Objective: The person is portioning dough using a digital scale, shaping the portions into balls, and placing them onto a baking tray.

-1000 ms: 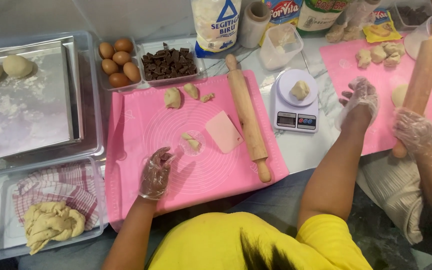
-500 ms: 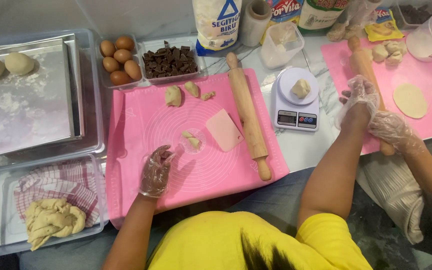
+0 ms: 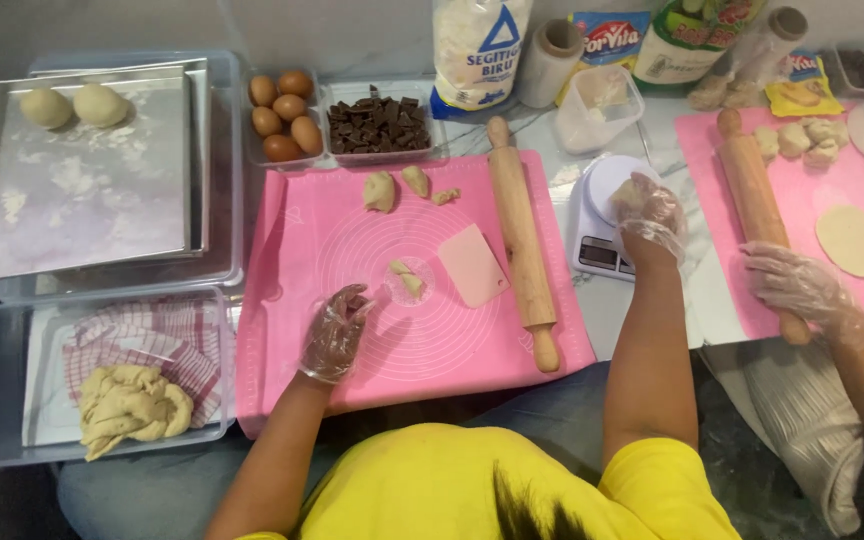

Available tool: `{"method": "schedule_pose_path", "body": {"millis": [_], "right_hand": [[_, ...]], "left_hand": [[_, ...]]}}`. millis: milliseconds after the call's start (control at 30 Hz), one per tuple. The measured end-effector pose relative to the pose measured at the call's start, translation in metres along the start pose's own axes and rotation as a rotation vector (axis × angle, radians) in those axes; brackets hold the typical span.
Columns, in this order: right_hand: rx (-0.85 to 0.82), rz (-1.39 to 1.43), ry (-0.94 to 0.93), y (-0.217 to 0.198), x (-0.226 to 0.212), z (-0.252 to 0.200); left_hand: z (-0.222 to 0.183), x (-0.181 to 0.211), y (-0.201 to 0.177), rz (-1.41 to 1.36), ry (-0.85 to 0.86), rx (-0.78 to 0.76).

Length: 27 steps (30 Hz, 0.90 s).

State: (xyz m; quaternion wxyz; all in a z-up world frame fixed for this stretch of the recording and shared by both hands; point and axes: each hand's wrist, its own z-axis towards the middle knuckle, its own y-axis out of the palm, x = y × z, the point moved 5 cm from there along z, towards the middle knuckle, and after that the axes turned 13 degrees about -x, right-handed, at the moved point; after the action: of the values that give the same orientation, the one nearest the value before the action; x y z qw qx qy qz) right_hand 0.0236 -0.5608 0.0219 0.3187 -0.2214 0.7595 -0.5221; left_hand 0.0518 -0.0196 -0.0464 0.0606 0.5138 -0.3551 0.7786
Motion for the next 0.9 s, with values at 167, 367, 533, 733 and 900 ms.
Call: {"method": "schedule_pose_path", "body": {"millis": [167, 367, 533, 733, 900], "right_hand": [[0.088, 0.042, 0.049, 0.016, 0.022, 0.029], [0.124, 0.937, 0.054, 0.012, 0.033, 0.025], [0.028, 1.306, -0.162, 0.003, -0.007, -0.041], [-0.343, 1.442, -0.769, 0.073, -0.099, -0.116], [-0.404, 1.391, -0.615, 0.113, -0.109, -0.116]], "left_hand": [[-0.002, -0.013, 0.002, 0.047, -0.028, -0.025], [-0.004, -0.009, 0.0, 0.002, -0.013, 0.004], [-0.002, 0.008, -0.008, 0.158, -0.021, 0.04], [0.01, 0.045, -0.012, 0.373, -0.057, -0.242], [0.031, 0.058, 0.001, 0.486, -0.312, -0.465]]}}
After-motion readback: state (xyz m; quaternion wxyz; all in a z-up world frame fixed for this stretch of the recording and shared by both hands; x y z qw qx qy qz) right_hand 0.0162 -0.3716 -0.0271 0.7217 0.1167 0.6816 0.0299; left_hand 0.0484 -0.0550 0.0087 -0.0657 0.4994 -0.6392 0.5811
